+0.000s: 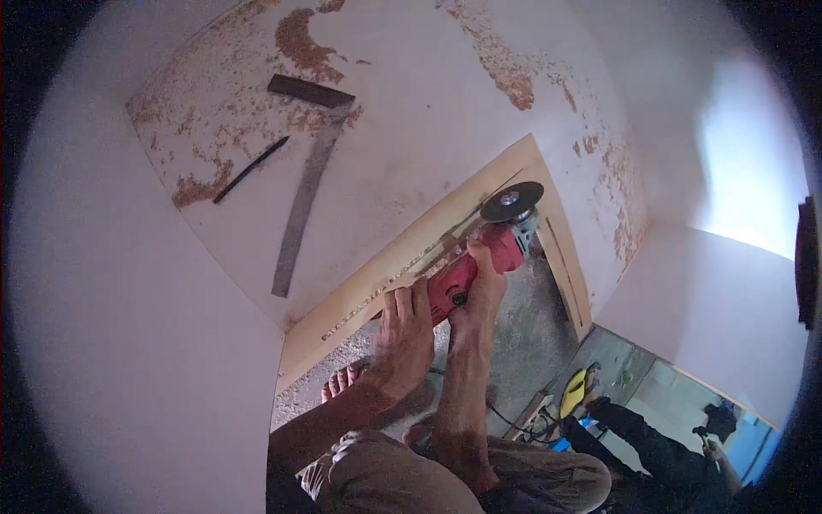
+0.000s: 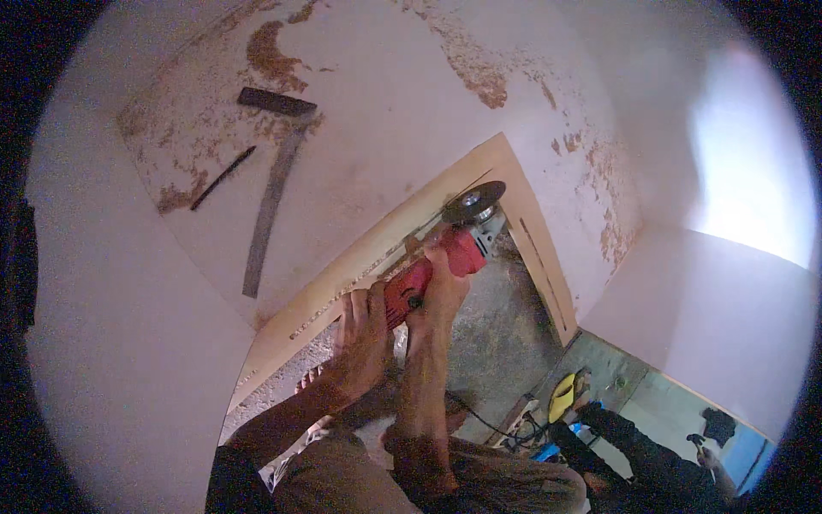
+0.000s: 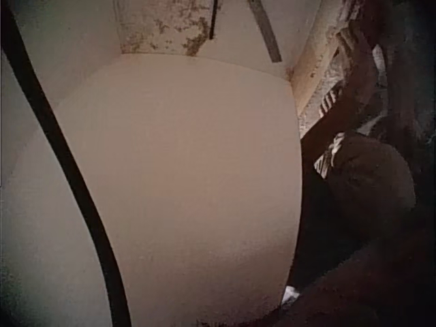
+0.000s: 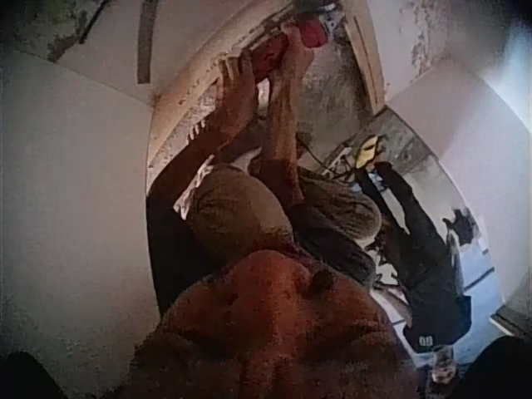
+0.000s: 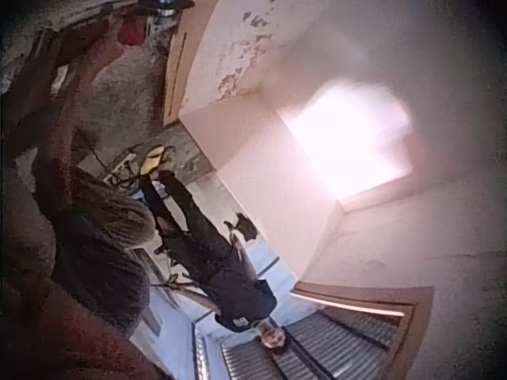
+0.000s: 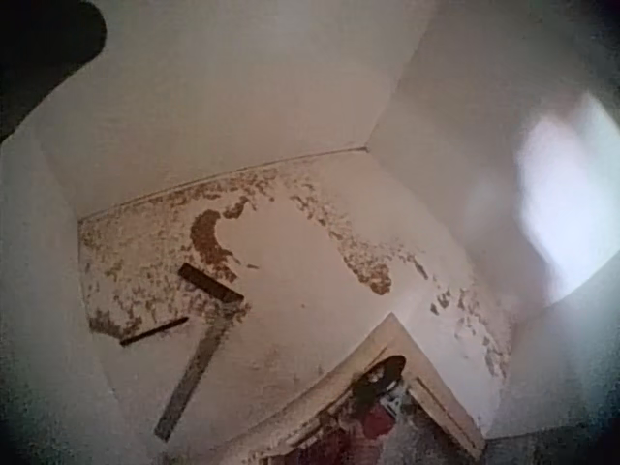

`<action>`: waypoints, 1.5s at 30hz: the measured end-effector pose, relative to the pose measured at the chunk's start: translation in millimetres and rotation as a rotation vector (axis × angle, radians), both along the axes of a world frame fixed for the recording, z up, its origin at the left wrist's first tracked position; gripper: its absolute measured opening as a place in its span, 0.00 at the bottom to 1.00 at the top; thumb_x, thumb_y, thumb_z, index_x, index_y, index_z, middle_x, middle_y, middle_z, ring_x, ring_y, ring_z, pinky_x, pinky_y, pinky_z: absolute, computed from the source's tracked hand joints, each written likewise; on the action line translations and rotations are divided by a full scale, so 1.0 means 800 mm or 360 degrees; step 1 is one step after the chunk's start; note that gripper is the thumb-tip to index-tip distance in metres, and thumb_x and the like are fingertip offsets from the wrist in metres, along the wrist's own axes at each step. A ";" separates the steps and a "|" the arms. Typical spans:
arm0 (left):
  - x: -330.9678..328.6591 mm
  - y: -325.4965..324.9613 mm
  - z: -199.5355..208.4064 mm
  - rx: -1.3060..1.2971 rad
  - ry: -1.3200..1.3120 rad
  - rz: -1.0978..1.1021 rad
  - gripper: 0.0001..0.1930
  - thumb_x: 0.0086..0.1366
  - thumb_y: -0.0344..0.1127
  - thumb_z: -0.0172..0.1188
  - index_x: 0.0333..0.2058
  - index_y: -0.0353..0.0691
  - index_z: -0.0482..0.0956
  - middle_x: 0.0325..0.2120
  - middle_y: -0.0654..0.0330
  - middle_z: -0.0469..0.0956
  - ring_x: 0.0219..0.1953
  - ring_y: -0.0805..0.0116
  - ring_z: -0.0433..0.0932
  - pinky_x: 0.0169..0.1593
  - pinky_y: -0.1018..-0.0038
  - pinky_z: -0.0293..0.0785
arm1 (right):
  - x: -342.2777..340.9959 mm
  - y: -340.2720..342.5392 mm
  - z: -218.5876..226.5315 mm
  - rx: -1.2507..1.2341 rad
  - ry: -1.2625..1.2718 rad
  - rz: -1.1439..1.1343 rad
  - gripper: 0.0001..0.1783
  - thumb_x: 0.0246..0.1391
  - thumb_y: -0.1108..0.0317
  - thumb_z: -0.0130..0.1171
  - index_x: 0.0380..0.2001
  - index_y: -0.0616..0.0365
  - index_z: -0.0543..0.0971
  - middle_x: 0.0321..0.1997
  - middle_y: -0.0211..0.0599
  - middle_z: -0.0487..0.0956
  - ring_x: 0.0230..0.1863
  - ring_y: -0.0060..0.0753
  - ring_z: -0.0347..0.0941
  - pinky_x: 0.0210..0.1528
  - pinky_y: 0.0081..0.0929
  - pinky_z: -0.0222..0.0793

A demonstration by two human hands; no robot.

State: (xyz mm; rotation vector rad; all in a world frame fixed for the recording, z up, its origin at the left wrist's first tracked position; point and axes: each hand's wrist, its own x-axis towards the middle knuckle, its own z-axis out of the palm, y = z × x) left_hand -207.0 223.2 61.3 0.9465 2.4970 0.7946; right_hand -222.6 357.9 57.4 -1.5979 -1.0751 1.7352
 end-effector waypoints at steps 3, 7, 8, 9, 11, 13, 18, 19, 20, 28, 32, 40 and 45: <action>-0.004 0.024 0.004 0.0140 -0.0137 0.0045 0.36 0.53 0.21 0.59 0.61 0.21 0.60 0.48 0.39 0.65 0.54 0.38 0.70 0.55 0.54 0.75 | 0.007 0.035 -0.007 0.0028 0.0027 0.0043 0.17 0.49 0.68 0.70 0.41 0.61 0.80 0.34 0.33 0.81 0.30 0.31 0.79 0.32 0.33 0.78; -0.009 0.061 -0.009 0.0265 -0.0126 0.0136 0.36 0.52 0.19 0.59 0.61 0.20 0.59 0.48 0.38 0.65 0.53 0.38 0.69 0.57 0.52 0.71 | -0.008 0.063 -0.009 -0.0055 0.0122 -0.0024 0.15 0.50 0.68 0.70 0.40 0.59 0.79 0.32 0.33 0.81 0.28 0.30 0.78 0.30 0.31 0.76; -0.008 0.072 -0.008 0.0286 -0.0125 0.0123 0.36 0.52 0.19 0.59 0.61 0.20 0.59 0.48 0.38 0.65 0.53 0.38 0.69 0.57 0.51 0.71 | -0.001 0.077 -0.011 0.0005 0.0183 -0.0016 0.15 0.50 0.69 0.70 0.40 0.59 0.79 0.32 0.33 0.80 0.28 0.30 0.78 0.30 0.31 0.77; -0.009 0.078 -0.008 0.0285 -0.0114 0.0122 0.35 0.52 0.19 0.59 0.61 0.20 0.60 0.48 0.38 0.65 0.53 0.38 0.69 0.57 0.51 0.72 | 0.002 0.087 -0.022 0.0042 0.0251 0.0004 0.15 0.50 0.69 0.70 0.40 0.59 0.79 0.32 0.33 0.80 0.28 0.31 0.79 0.30 0.31 0.77; -0.012 0.088 -0.008 0.0276 -0.0115 0.0123 0.35 0.52 0.18 0.59 0.60 0.20 0.60 0.48 0.39 0.65 0.53 0.38 0.69 0.56 0.50 0.72 | 0.006 0.100 -0.032 0.0032 0.0310 -0.0002 0.15 0.50 0.70 0.70 0.41 0.59 0.79 0.31 0.33 0.80 0.28 0.32 0.79 0.30 0.31 0.77; -0.013 0.095 -0.008 0.0264 -0.0140 0.0128 0.34 0.52 0.18 0.59 0.60 0.21 0.61 0.48 0.39 0.65 0.53 0.39 0.69 0.56 0.50 0.71 | 0.005 0.108 -0.033 -0.0060 0.0290 -0.0053 0.15 0.50 0.71 0.70 0.41 0.60 0.78 0.31 0.33 0.79 0.29 0.33 0.79 0.31 0.31 0.78; -0.015 0.097 -0.022 0.0339 -0.0067 0.0188 0.33 0.52 0.19 0.60 0.59 0.22 0.60 0.47 0.38 0.65 0.53 0.36 0.68 0.58 0.44 0.68 | -0.007 0.100 -0.021 -0.0080 0.0366 0.0025 0.18 0.51 0.70 0.71 0.43 0.60 0.77 0.33 0.35 0.80 0.29 0.34 0.79 0.32 0.33 0.79; -0.014 0.099 -0.022 0.0343 -0.0110 0.0190 0.34 0.52 0.19 0.61 0.59 0.22 0.59 0.46 0.37 0.65 0.53 0.33 0.67 0.59 0.41 0.66 | -0.007 0.102 -0.021 -0.0056 0.0336 0.0026 0.18 0.51 0.69 0.71 0.44 0.60 0.77 0.34 0.35 0.80 0.29 0.34 0.79 0.32 0.33 0.79; -0.016 0.100 -0.023 0.0356 -0.0160 0.0185 0.34 0.52 0.19 0.61 0.58 0.22 0.60 0.47 0.37 0.65 0.53 0.33 0.67 0.59 0.41 0.66 | -0.009 0.102 -0.019 -0.0090 0.0303 0.0023 0.18 0.51 0.69 0.70 0.44 0.60 0.77 0.34 0.35 0.80 0.29 0.34 0.79 0.32 0.33 0.79; -0.023 0.110 -0.012 0.0324 -0.0151 0.0183 0.32 0.50 0.15 0.60 0.56 0.23 0.63 0.48 0.41 0.65 0.53 0.42 0.69 0.55 0.52 0.70 | -0.003 0.125 -0.030 -0.0041 0.0154 0.0070 0.19 0.50 0.67 0.70 0.45 0.59 0.78 0.32 0.36 0.81 0.28 0.33 0.79 0.31 0.33 0.78; -0.020 0.114 -0.017 0.0361 -0.0095 0.0197 0.31 0.52 0.17 0.60 0.56 0.22 0.63 0.48 0.42 0.65 0.53 0.42 0.69 0.56 0.52 0.69 | -0.005 0.123 -0.022 -0.0047 0.0135 0.0077 0.19 0.50 0.67 0.70 0.45 0.59 0.78 0.31 0.37 0.82 0.27 0.33 0.79 0.29 0.31 0.77; -0.020 0.114 -0.018 0.0233 -0.0151 0.0128 0.34 0.52 0.18 0.61 0.59 0.19 0.61 0.49 0.40 0.66 0.53 0.44 0.70 0.56 0.56 0.71 | -0.010 0.125 -0.022 -0.0099 0.0132 0.0055 0.17 0.49 0.67 0.70 0.41 0.59 0.79 0.32 0.38 0.82 0.25 0.32 0.77 0.27 0.30 0.76; -0.020 0.112 -0.025 0.0191 -0.0092 0.0078 0.35 0.50 0.19 0.62 0.58 0.19 0.61 0.49 0.40 0.66 0.53 0.43 0.69 0.57 0.55 0.71 | -0.008 0.122 -0.026 -0.0006 0.0133 0.0084 0.18 0.48 0.67 0.71 0.42 0.59 0.79 0.33 0.37 0.82 0.26 0.33 0.78 0.29 0.32 0.77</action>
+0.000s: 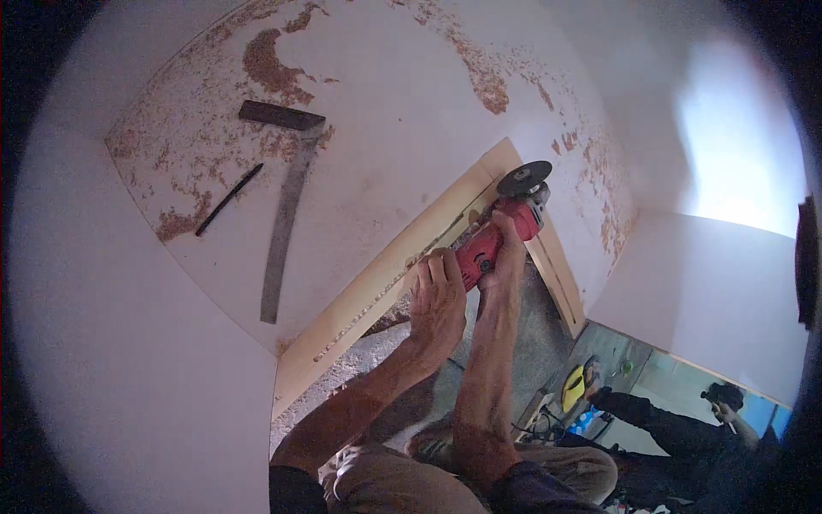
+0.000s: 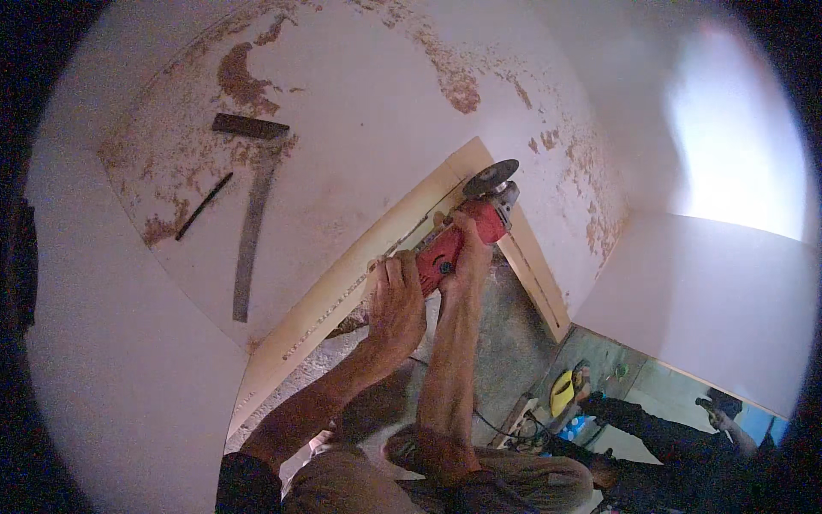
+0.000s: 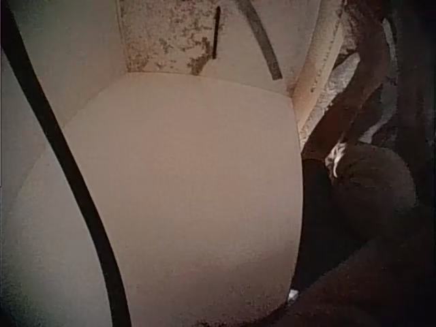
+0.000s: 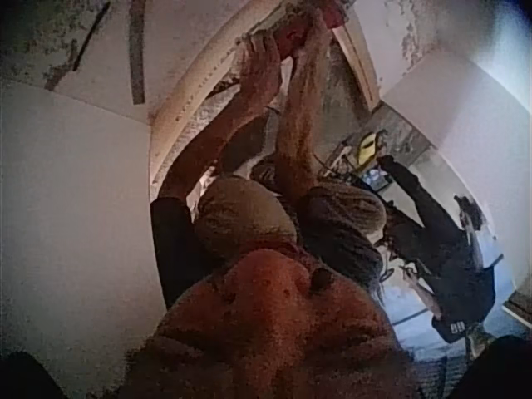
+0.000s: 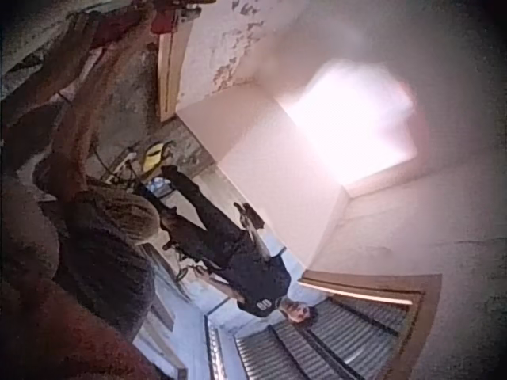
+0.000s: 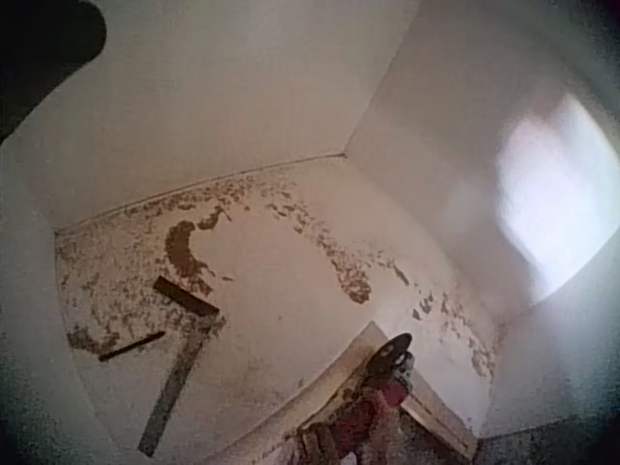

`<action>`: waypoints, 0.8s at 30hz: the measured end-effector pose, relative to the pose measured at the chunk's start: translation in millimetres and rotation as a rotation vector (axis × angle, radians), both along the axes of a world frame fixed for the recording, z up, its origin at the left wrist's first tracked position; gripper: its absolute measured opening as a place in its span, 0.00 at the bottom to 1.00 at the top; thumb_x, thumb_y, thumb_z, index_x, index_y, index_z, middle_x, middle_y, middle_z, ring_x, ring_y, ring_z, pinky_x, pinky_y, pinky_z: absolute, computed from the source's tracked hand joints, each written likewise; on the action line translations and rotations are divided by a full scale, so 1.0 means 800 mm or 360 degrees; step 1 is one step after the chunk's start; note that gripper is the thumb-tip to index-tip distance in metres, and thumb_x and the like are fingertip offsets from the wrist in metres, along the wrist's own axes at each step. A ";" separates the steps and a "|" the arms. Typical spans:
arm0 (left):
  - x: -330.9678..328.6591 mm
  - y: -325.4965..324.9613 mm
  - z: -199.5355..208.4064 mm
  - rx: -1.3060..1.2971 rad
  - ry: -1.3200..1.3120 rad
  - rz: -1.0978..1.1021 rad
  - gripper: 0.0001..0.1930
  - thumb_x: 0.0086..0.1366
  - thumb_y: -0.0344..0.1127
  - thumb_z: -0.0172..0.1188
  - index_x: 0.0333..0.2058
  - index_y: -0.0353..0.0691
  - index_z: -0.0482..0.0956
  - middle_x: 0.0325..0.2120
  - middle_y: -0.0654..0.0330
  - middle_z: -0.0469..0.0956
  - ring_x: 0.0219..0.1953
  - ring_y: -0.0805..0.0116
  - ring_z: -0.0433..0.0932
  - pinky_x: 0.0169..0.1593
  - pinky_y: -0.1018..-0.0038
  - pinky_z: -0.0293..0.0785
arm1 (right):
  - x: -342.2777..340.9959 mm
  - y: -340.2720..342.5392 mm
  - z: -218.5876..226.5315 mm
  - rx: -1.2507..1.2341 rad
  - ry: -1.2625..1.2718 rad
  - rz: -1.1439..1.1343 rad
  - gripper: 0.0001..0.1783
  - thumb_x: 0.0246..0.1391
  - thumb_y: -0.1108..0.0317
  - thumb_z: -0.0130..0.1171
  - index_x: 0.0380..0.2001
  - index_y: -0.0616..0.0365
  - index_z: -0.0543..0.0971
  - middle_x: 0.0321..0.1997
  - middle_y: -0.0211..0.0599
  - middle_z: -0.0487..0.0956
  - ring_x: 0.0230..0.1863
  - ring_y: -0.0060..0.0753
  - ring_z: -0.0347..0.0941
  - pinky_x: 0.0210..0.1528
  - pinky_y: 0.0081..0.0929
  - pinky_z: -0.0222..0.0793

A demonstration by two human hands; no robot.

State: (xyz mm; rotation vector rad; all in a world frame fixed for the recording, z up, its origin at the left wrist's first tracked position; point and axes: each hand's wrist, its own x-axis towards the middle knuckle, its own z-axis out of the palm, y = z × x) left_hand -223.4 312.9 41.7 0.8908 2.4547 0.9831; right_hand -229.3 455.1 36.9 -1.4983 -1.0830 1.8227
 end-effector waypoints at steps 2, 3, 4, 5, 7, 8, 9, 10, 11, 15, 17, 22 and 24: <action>0.000 0.000 0.000 0.0026 -0.0044 -0.0013 0.34 0.51 0.19 0.61 0.58 0.20 0.61 0.48 0.38 0.65 0.54 0.39 0.68 0.60 0.50 0.67 | 0.000 0.000 -0.002 0.0007 0.0017 -0.0024 0.19 0.48 0.67 0.71 0.42 0.59 0.79 0.33 0.37 0.82 0.27 0.33 0.78 0.30 0.33 0.78; 0.000 -0.001 0.000 0.0067 -0.0071 -0.0001 0.34 0.52 0.19 0.60 0.58 0.20 0.59 0.48 0.37 0.65 0.54 0.35 0.67 0.62 0.44 0.63 | -0.001 0.000 -0.003 -0.0002 0.0012 -0.0039 0.19 0.48 0.67 0.71 0.42 0.59 0.79 0.33 0.37 0.82 0.27 0.34 0.78 0.30 0.33 0.78; -0.001 -0.001 0.000 0.0108 -0.0099 0.0010 0.33 0.53 0.19 0.59 0.58 0.21 0.58 0.48 0.35 0.64 0.54 0.31 0.67 0.64 0.39 0.59 | -0.002 0.000 -0.003 -0.0012 0.0007 -0.0053 0.19 0.48 0.67 0.71 0.42 0.59 0.79 0.33 0.37 0.82 0.28 0.34 0.79 0.30 0.34 0.78; 0.000 0.000 -0.002 0.0119 -0.0109 0.0025 0.33 0.52 0.19 0.59 0.58 0.21 0.58 0.48 0.35 0.64 0.54 0.32 0.67 0.64 0.39 0.59 | -0.002 0.000 -0.004 -0.0012 0.0014 -0.0050 0.19 0.47 0.67 0.71 0.43 0.59 0.79 0.33 0.37 0.82 0.28 0.34 0.79 0.30 0.34 0.78; 0.002 0.001 -0.005 0.0141 -0.0128 0.0055 0.34 0.52 0.19 0.59 0.58 0.22 0.59 0.48 0.36 0.65 0.54 0.32 0.67 0.64 0.39 0.60 | -0.002 -0.001 -0.005 -0.0013 0.0028 -0.0044 0.19 0.47 0.66 0.71 0.43 0.60 0.79 0.33 0.37 0.82 0.28 0.34 0.79 0.30 0.33 0.77; 0.001 0.000 -0.004 0.0129 -0.0157 0.0044 0.34 0.52 0.19 0.59 0.58 0.22 0.59 0.48 0.36 0.65 0.54 0.32 0.67 0.64 0.39 0.60 | -0.003 -0.003 -0.003 -0.0034 0.0002 -0.0053 0.19 0.47 0.66 0.71 0.43 0.60 0.79 0.33 0.37 0.83 0.28 0.34 0.79 0.30 0.33 0.77; 0.000 0.000 -0.003 0.0116 -0.0185 0.0034 0.34 0.52 0.19 0.59 0.58 0.21 0.59 0.48 0.36 0.65 0.54 0.32 0.67 0.63 0.39 0.60 | -0.004 -0.003 0.000 -0.0056 -0.0023 -0.0060 0.19 0.48 0.66 0.71 0.43 0.60 0.79 0.33 0.38 0.83 0.27 0.35 0.79 0.30 0.33 0.77; -0.001 -0.001 -0.002 0.0103 -0.0213 0.0023 0.34 0.51 0.20 0.60 0.58 0.21 0.59 0.48 0.36 0.65 0.54 0.32 0.67 0.63 0.39 0.60 | -0.005 -0.004 0.002 -0.0078 -0.0048 -0.0068 0.20 0.48 0.66 0.71 0.43 0.60 0.79 0.33 0.38 0.83 0.27 0.35 0.79 0.30 0.33 0.77; -0.001 0.000 0.000 0.0102 -0.0203 0.0019 0.34 0.51 0.19 0.60 0.58 0.21 0.59 0.48 0.36 0.65 0.54 0.32 0.67 0.63 0.39 0.60 | -0.004 -0.002 0.003 -0.0054 -0.0077 -0.0040 0.19 0.48 0.66 0.71 0.43 0.60 0.79 0.33 0.38 0.83 0.27 0.35 0.79 0.29 0.33 0.77; -0.002 0.000 0.003 0.0138 -0.0191 0.0024 0.34 0.52 0.19 0.59 0.58 0.21 0.59 0.48 0.36 0.64 0.55 0.32 0.66 0.64 0.39 0.59 | 0.000 0.004 -0.004 -0.0017 -0.0042 -0.0009 0.19 0.48 0.66 0.71 0.42 0.60 0.79 0.33 0.38 0.83 0.26 0.34 0.78 0.28 0.32 0.76; -0.002 -0.001 0.002 0.0071 -0.0111 0.0035 0.35 0.51 0.19 0.61 0.58 0.22 0.60 0.48 0.39 0.65 0.55 0.37 0.68 0.61 0.47 0.65 | -0.003 0.000 -0.004 -0.0040 0.0018 -0.0008 0.18 0.48 0.66 0.71 0.42 0.60 0.79 0.32 0.37 0.82 0.26 0.33 0.78 0.28 0.32 0.76; -0.002 0.003 0.010 -0.0053 -0.0023 0.0007 0.36 0.49 0.21 0.65 0.58 0.21 0.62 0.48 0.42 0.67 0.55 0.45 0.71 0.54 0.63 0.78 | 0.007 0.013 -0.012 -0.0087 -0.0017 -0.0009 0.19 0.48 0.65 0.71 0.41 0.60 0.79 0.29 0.35 0.80 0.25 0.33 0.77 0.28 0.32 0.75; -0.003 -0.001 0.007 -0.0052 0.0029 0.0029 0.36 0.49 0.21 0.65 0.58 0.20 0.62 0.47 0.41 0.67 0.55 0.44 0.70 0.55 0.62 0.77 | 0.003 0.006 -0.009 -0.0081 -0.0007 -0.0002 0.18 0.48 0.65 0.71 0.41 0.60 0.79 0.29 0.35 0.80 0.25 0.33 0.77 0.28 0.32 0.75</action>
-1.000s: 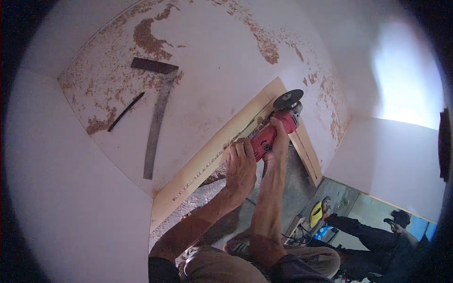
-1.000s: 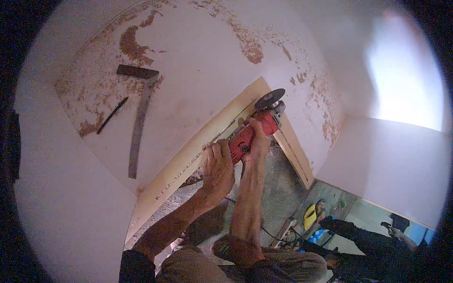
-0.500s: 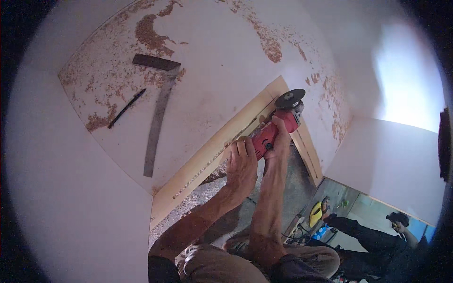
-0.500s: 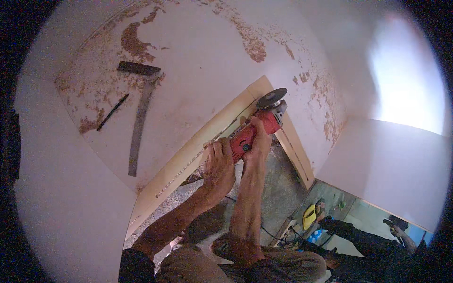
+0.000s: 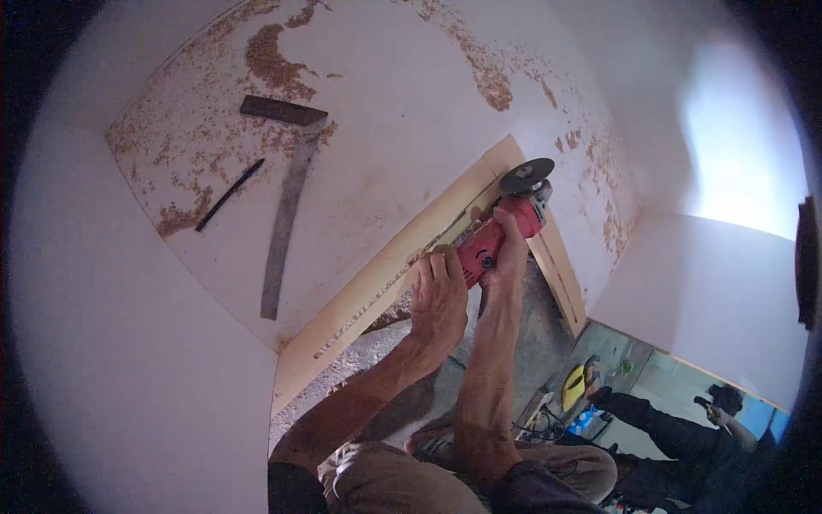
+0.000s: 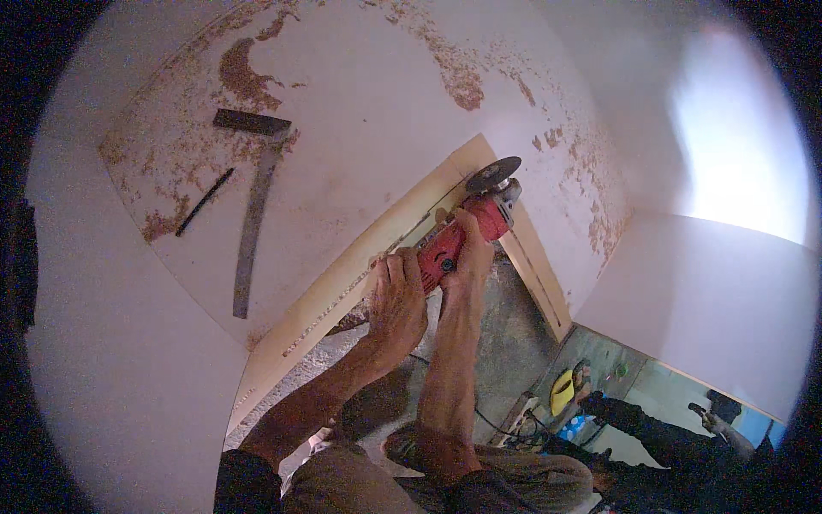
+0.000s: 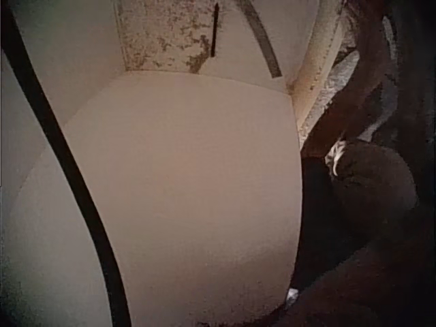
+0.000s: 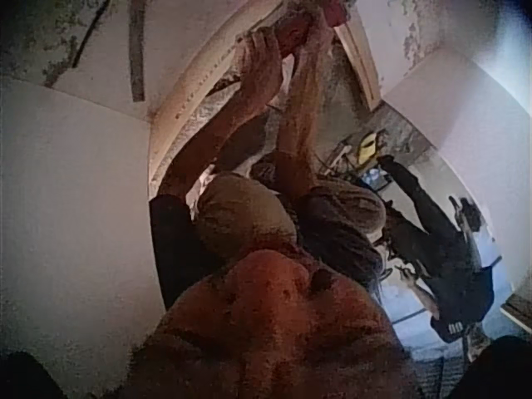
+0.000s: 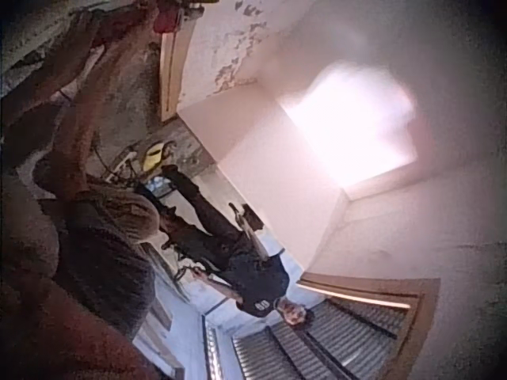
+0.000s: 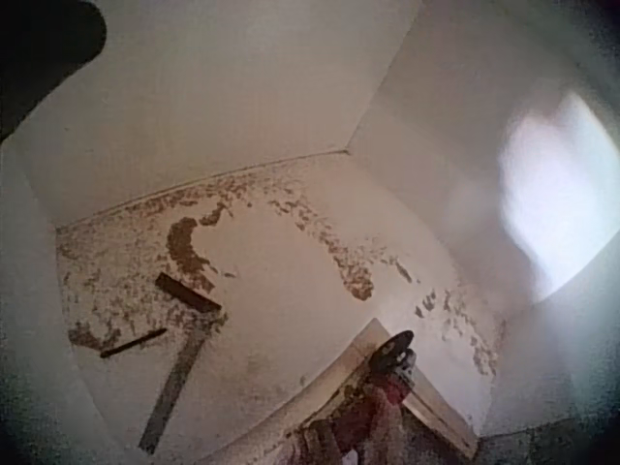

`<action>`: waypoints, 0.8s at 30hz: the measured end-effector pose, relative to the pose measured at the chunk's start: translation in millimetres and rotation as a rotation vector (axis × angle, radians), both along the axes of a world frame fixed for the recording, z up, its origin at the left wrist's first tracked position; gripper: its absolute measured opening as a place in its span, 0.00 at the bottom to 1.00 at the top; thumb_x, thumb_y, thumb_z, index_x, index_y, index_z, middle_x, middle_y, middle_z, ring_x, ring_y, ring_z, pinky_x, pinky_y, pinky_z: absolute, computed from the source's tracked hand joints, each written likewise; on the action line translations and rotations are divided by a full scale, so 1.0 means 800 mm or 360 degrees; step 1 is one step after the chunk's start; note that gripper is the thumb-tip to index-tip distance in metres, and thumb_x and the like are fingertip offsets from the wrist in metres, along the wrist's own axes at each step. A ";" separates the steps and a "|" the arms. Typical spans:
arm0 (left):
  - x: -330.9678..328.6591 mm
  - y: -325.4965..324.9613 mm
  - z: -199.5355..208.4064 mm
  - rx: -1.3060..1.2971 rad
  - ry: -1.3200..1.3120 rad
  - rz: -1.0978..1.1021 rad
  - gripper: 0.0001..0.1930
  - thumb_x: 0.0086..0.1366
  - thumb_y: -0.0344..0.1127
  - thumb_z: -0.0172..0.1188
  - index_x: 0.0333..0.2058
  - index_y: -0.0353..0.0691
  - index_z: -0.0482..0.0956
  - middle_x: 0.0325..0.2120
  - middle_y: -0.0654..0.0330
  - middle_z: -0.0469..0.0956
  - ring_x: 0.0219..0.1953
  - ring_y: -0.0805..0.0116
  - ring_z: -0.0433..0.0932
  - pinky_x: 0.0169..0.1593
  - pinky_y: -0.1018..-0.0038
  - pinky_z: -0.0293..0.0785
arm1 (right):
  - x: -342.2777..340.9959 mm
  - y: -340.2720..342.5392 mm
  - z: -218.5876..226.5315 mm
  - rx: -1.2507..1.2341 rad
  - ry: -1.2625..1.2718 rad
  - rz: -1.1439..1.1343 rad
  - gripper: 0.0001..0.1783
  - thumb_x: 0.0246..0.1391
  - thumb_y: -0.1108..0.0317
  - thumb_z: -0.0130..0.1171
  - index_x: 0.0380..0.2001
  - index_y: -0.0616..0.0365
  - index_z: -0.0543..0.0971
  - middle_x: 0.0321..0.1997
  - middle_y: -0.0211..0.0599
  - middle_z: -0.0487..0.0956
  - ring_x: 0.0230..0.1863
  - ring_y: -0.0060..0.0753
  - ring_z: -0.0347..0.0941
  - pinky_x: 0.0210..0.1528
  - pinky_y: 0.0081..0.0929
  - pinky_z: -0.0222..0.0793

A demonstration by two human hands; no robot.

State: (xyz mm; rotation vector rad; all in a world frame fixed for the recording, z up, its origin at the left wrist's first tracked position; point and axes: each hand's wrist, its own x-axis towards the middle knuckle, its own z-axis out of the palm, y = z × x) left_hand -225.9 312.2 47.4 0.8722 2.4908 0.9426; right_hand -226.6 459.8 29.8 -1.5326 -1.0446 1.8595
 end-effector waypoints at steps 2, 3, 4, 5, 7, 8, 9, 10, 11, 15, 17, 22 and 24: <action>0.000 -0.001 -0.001 0.0009 0.0016 -0.0003 0.36 0.48 0.20 0.64 0.58 0.20 0.62 0.47 0.40 0.66 0.54 0.42 0.70 0.55 0.61 0.77 | -0.001 -0.003 0.002 0.0015 -0.0012 -0.0015 0.18 0.48 0.65 0.71 0.40 0.60 0.79 0.29 0.35 0.80 0.24 0.33 0.76 0.27 0.32 0.75; 0.001 0.000 -0.002 0.0017 0.0006 -0.0016 0.36 0.48 0.20 0.64 0.58 0.19 0.61 0.47 0.40 0.66 0.54 0.42 0.70 0.55 0.60 0.76 | 0.000 -0.002 0.002 0.0026 -0.0028 -0.0034 0.17 0.47 0.65 0.71 0.39 0.60 0.79 0.29 0.35 0.80 0.24 0.33 0.76 0.27 0.32 0.75; 0.003 0.001 -0.002 0.0026 -0.0005 -0.0029 0.36 0.48 0.20 0.64 0.58 0.19 0.61 0.47 0.39 0.66 0.54 0.41 0.70 0.56 0.59 0.76 | 0.001 -0.001 0.003 0.0038 -0.0045 -0.0052 0.17 0.47 0.66 0.71 0.39 0.60 0.79 0.29 0.34 0.80 0.24 0.32 0.76 0.27 0.32 0.75; 0.001 -0.001 -0.002 0.0046 0.0007 -0.0017 0.36 0.48 0.20 0.63 0.58 0.19 0.61 0.47 0.39 0.66 0.54 0.41 0.70 0.56 0.59 0.75 | -0.002 -0.004 0.004 0.0050 -0.0039 -0.0038 0.17 0.47 0.66 0.71 0.39 0.61 0.79 0.29 0.34 0.80 0.24 0.33 0.76 0.28 0.32 0.75; -0.001 -0.007 -0.002 0.0090 0.0028 0.0006 0.36 0.49 0.19 0.63 0.58 0.18 0.61 0.47 0.39 0.66 0.53 0.41 0.70 0.55 0.57 0.75 | -0.005 -0.010 0.006 0.0065 -0.0032 -0.0023 0.16 0.47 0.65 0.71 0.38 0.61 0.80 0.29 0.34 0.80 0.24 0.33 0.76 0.28 0.32 0.75; 0.000 -0.007 -0.003 0.0091 -0.0008 0.0006 0.36 0.49 0.19 0.63 0.58 0.18 0.60 0.47 0.39 0.66 0.54 0.40 0.70 0.56 0.57 0.75 | -0.009 -0.015 0.011 0.0068 -0.0033 -0.0024 0.16 0.47 0.65 0.71 0.38 0.61 0.80 0.29 0.34 0.80 0.24 0.33 0.76 0.28 0.32 0.75; 0.001 -0.008 -0.005 0.0092 -0.0044 0.0007 0.36 0.49 0.19 0.62 0.58 0.18 0.60 0.47 0.39 0.66 0.54 0.40 0.70 0.56 0.56 0.75 | -0.014 -0.023 0.020 0.0058 -0.0037 -0.0037 0.16 0.47 0.65 0.71 0.38 0.61 0.80 0.29 0.34 0.80 0.24 0.33 0.76 0.27 0.32 0.75; 0.001 -0.009 -0.006 0.0091 -0.0080 0.0008 0.36 0.50 0.19 0.62 0.58 0.18 0.60 0.47 0.39 0.66 0.54 0.40 0.70 0.56 0.56 0.75 | -0.015 -0.026 0.021 0.0043 -0.0057 -0.0045 0.16 0.47 0.65 0.71 0.38 0.61 0.80 0.28 0.34 0.80 0.24 0.33 0.76 0.27 0.32 0.75; 0.002 -0.008 -0.005 0.0095 -0.0104 0.0005 0.36 0.50 0.19 0.62 0.58 0.19 0.60 0.47 0.39 0.66 0.54 0.40 0.69 0.56 0.55 0.75 | -0.017 -0.027 0.025 0.0039 -0.0077 -0.0056 0.16 0.47 0.65 0.71 0.38 0.61 0.81 0.28 0.34 0.80 0.24 0.33 0.76 0.27 0.32 0.74; 0.002 -0.007 0.001 0.0132 -0.0124 0.0001 0.36 0.50 0.19 0.62 0.59 0.19 0.59 0.47 0.38 0.65 0.54 0.39 0.69 0.57 0.54 0.75 | -0.003 -0.009 0.012 0.0031 -0.0191 -0.0021 0.16 0.48 0.65 0.71 0.38 0.61 0.81 0.30 0.36 0.81 0.24 0.33 0.76 0.26 0.32 0.73; 0.002 -0.009 0.002 0.0179 -0.0146 0.0004 0.35 0.50 0.18 0.60 0.59 0.19 0.59 0.48 0.37 0.64 0.53 0.37 0.68 0.57 0.50 0.71 | 0.003 -0.006 0.006 0.0037 -0.0191 0.0009 0.16 0.48 0.65 0.71 0.38 0.61 0.81 0.31 0.36 0.82 0.24 0.32 0.77 0.26 0.32 0.73; 0.004 -0.015 -0.009 0.0214 -0.0201 0.0016 0.34 0.51 0.17 0.57 0.58 0.19 0.58 0.48 0.35 0.64 0.52 0.34 0.67 0.58 0.44 0.65 | -0.007 -0.024 0.010 0.0065 -0.0061 -0.0041 0.18 0.48 0.66 0.71 0.41 0.61 0.80 0.32 0.37 0.82 0.27 0.33 0.79 0.27 0.32 0.75; 0.005 -0.017 -0.007 0.0136 -0.0097 -0.0005 0.35 0.50 0.17 0.59 0.59 0.18 0.59 0.48 0.36 0.64 0.54 0.36 0.68 0.58 0.50 0.70 | -0.005 -0.025 0.005 0.0067 0.0035 -0.0050 0.19 0.48 0.67 0.71 0.42 0.61 0.79 0.33 0.37 0.82 0.30 0.35 0.81 0.28 0.32 0.75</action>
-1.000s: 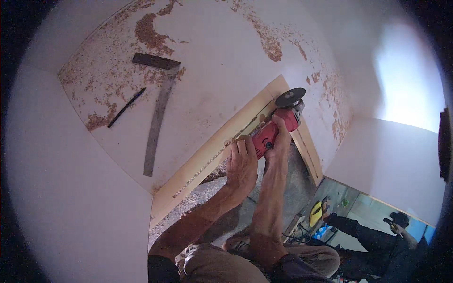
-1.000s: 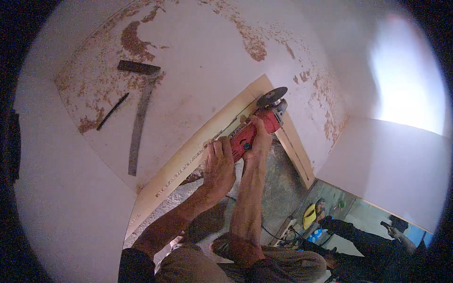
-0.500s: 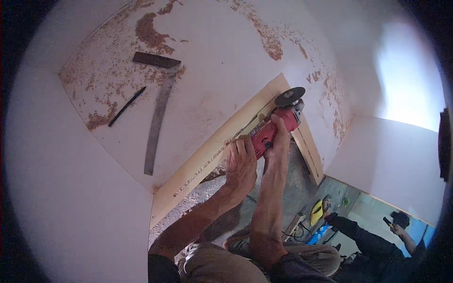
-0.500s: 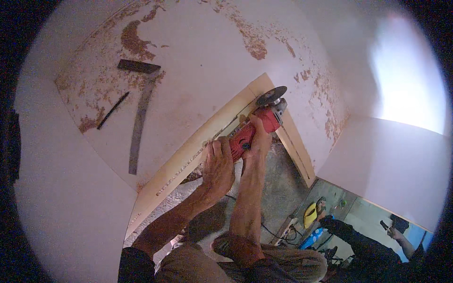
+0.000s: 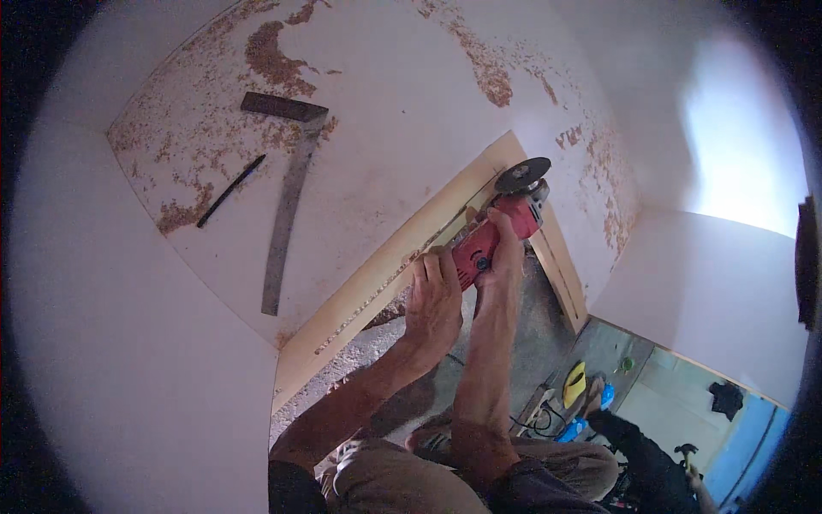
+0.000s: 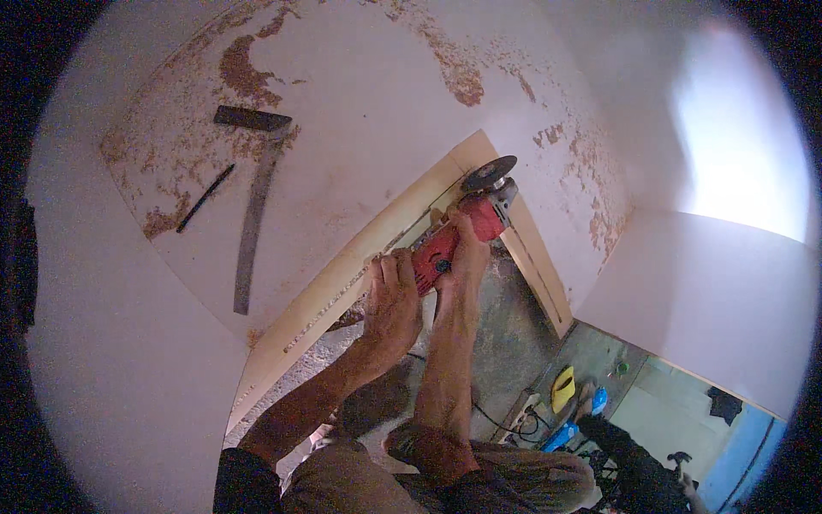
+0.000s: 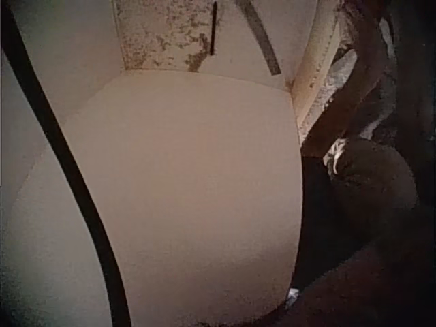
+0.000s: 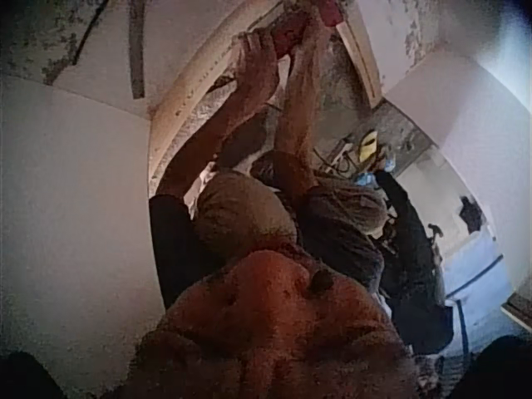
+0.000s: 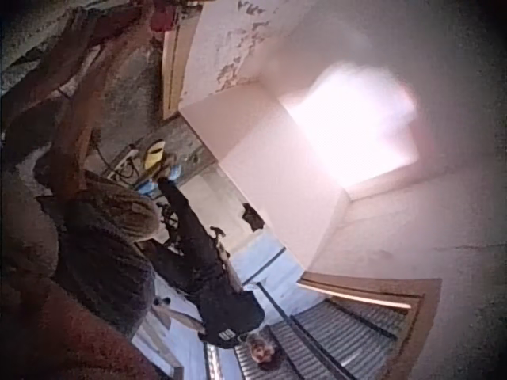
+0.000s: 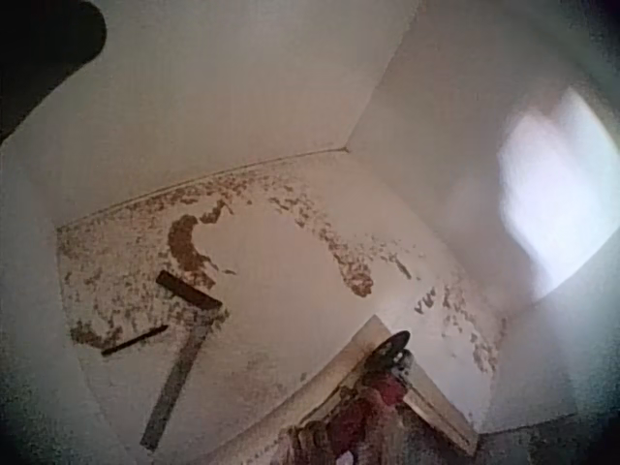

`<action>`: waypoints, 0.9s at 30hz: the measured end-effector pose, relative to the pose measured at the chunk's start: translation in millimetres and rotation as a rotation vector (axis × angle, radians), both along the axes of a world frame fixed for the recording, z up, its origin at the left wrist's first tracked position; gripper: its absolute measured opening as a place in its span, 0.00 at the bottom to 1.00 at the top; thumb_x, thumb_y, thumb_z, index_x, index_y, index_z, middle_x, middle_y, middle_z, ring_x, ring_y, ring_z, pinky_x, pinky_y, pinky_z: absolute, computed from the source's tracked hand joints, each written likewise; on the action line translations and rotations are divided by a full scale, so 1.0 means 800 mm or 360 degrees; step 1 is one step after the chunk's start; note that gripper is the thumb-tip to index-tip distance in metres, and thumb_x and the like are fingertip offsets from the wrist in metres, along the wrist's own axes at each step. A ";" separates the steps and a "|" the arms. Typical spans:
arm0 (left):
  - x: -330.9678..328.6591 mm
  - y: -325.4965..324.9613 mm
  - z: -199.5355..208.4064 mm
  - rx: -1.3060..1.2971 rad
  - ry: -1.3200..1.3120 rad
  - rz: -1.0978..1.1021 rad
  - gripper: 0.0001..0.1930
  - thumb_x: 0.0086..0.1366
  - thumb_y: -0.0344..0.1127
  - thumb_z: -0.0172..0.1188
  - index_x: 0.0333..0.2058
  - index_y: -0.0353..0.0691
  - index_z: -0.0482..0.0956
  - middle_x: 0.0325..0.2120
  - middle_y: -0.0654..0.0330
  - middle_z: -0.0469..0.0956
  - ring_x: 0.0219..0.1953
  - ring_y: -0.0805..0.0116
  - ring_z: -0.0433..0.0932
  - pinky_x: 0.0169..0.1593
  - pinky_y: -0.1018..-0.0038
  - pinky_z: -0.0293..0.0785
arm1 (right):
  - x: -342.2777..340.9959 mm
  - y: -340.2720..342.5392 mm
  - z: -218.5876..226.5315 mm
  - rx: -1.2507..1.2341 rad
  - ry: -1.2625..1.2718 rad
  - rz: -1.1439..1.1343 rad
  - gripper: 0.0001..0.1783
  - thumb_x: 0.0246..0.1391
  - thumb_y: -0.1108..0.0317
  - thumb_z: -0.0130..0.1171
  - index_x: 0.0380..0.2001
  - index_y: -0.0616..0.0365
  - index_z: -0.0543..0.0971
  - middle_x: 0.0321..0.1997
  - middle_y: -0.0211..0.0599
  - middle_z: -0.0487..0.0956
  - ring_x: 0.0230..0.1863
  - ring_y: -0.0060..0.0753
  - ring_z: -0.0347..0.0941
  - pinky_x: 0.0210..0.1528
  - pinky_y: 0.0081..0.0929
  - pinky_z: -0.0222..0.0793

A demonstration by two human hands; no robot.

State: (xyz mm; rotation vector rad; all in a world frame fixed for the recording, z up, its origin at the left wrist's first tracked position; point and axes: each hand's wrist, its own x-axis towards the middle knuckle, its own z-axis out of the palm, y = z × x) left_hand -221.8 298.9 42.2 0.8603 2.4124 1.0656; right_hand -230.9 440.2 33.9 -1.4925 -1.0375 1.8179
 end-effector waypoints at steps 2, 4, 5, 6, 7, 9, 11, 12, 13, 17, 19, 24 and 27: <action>0.001 -0.002 0.001 -0.0030 0.0036 -0.0006 0.36 0.50 0.17 0.59 0.59 0.19 0.59 0.48 0.37 0.65 0.56 0.36 0.68 0.58 0.53 0.74 | 0.001 -0.002 -0.002 -0.0004 0.0052 -0.0015 0.19 0.48 0.68 0.71 0.43 0.61 0.79 0.34 0.38 0.82 0.33 0.36 0.82 0.30 0.32 0.76; 0.002 -0.004 0.001 -0.0013 0.0003 0.0001 0.35 0.51 0.18 0.60 0.60 0.19 0.59 0.48 0.38 0.65 0.56 0.36 0.68 0.57 0.53 0.75 | 0.001 -0.004 0.000 -0.0014 0.0049 -0.0020 0.19 0.48 0.69 0.71 0.43 0.61 0.78 0.35 0.39 0.83 0.34 0.37 0.83 0.32 0.32 0.77; 0.002 -0.005 0.002 0.0009 -0.0035 0.0010 0.35 0.51 0.18 0.60 0.60 0.19 0.59 0.49 0.38 0.65 0.56 0.36 0.68 0.56 0.53 0.75 | 0.003 -0.004 -0.001 -0.0017 0.0042 -0.0016 0.19 0.48 0.69 0.71 0.43 0.61 0.78 0.35 0.39 0.83 0.35 0.37 0.83 0.32 0.32 0.78; 0.002 -0.006 0.003 0.0032 -0.0073 0.0020 0.35 0.51 0.18 0.60 0.60 0.19 0.59 0.49 0.38 0.65 0.56 0.37 0.68 0.56 0.53 0.76 | 0.008 0.000 -0.007 -0.0021 0.0026 0.0005 0.19 0.48 0.69 0.71 0.43 0.61 0.78 0.35 0.39 0.83 0.35 0.37 0.83 0.33 0.32 0.78; 0.003 -0.007 0.004 0.0055 -0.0112 0.0030 0.35 0.51 0.18 0.60 0.60 0.20 0.59 0.49 0.38 0.65 0.56 0.37 0.69 0.55 0.54 0.76 | 0.012 0.003 -0.010 -0.0024 0.0009 0.0026 0.18 0.48 0.69 0.70 0.43 0.61 0.78 0.35 0.39 0.83 0.35 0.37 0.83 0.33 0.32 0.78; 0.002 -0.009 0.002 0.0006 -0.0072 0.0008 0.35 0.51 0.18 0.60 0.60 0.20 0.59 0.49 0.38 0.65 0.56 0.38 0.69 0.54 0.55 0.77 | 0.013 -0.002 0.001 -0.0068 0.0007 0.0097 0.18 0.48 0.69 0.70 0.42 0.61 0.78 0.35 0.39 0.83 0.34 0.37 0.83 0.33 0.33 0.79; 0.002 -0.010 0.002 -0.0001 -0.0080 0.0005 0.35 0.51 0.17 0.60 0.60 0.20 0.59 0.49 0.38 0.65 0.55 0.39 0.69 0.54 0.56 0.77 | 0.011 -0.004 0.003 -0.0076 0.0008 0.0077 0.17 0.48 0.70 0.70 0.42 0.61 0.78 0.35 0.39 0.83 0.32 0.36 0.82 0.33 0.32 0.78; 0.002 -0.010 0.004 0.0017 -0.0109 0.0014 0.36 0.51 0.17 0.60 0.60 0.20 0.59 0.49 0.38 0.65 0.55 0.39 0.69 0.54 0.56 0.77 | 0.008 -0.006 0.000 -0.0063 0.0010 0.0023 0.17 0.48 0.70 0.69 0.42 0.61 0.79 0.35 0.39 0.83 0.32 0.35 0.82 0.32 0.32 0.78; 0.002 -0.011 0.005 0.0034 -0.0138 0.0021 0.36 0.51 0.17 0.60 0.60 0.20 0.59 0.48 0.38 0.65 0.55 0.39 0.69 0.54 0.56 0.77 | 0.007 -0.007 -0.001 -0.0049 0.0013 -0.0032 0.17 0.48 0.70 0.69 0.43 0.60 0.79 0.35 0.39 0.83 0.31 0.35 0.81 0.32 0.32 0.78; 0.002 -0.018 0.004 -0.0068 0.0006 -0.0038 0.36 0.51 0.18 0.60 0.60 0.20 0.58 0.48 0.36 0.65 0.55 0.38 0.69 0.55 0.57 0.75 | 0.004 -0.013 0.001 0.0060 -0.0027 0.0023 0.17 0.48 0.71 0.69 0.42 0.59 0.78 0.33 0.36 0.81 0.29 0.34 0.79 0.31 0.32 0.77; 0.003 -0.018 0.002 -0.0091 -0.0068 -0.0046 0.37 0.51 0.18 0.60 0.61 0.20 0.57 0.49 0.36 0.65 0.55 0.37 0.68 0.56 0.56 0.74 | 0.003 -0.018 0.000 0.0072 0.0049 0.0028 0.16 0.48 0.71 0.69 0.42 0.58 0.78 0.32 0.34 0.80 0.29 0.33 0.79 0.31 0.31 0.77; 0.003 -0.023 0.006 -0.0024 -0.0148 0.0012 0.36 0.51 0.17 0.59 0.60 0.20 0.58 0.49 0.36 0.64 0.56 0.36 0.68 0.57 0.50 0.73 | 0.013 -0.016 -0.014 0.0010 0.0006 -0.0021 0.17 0.48 0.70 0.70 0.42 0.59 0.78 0.32 0.34 0.80 0.28 0.32 0.78 0.30 0.31 0.76; 0.001 -0.026 0.011 -0.0015 -0.0163 0.0002 0.35 0.52 0.17 0.58 0.60 0.21 0.58 0.49 0.36 0.64 0.56 0.36 0.68 0.56 0.49 0.73 | 0.014 -0.016 -0.013 0.0023 -0.0078 -0.0030 0.18 0.48 0.69 0.70 0.43 0.60 0.78 0.33 0.34 0.80 0.28 0.32 0.78 0.30 0.31 0.76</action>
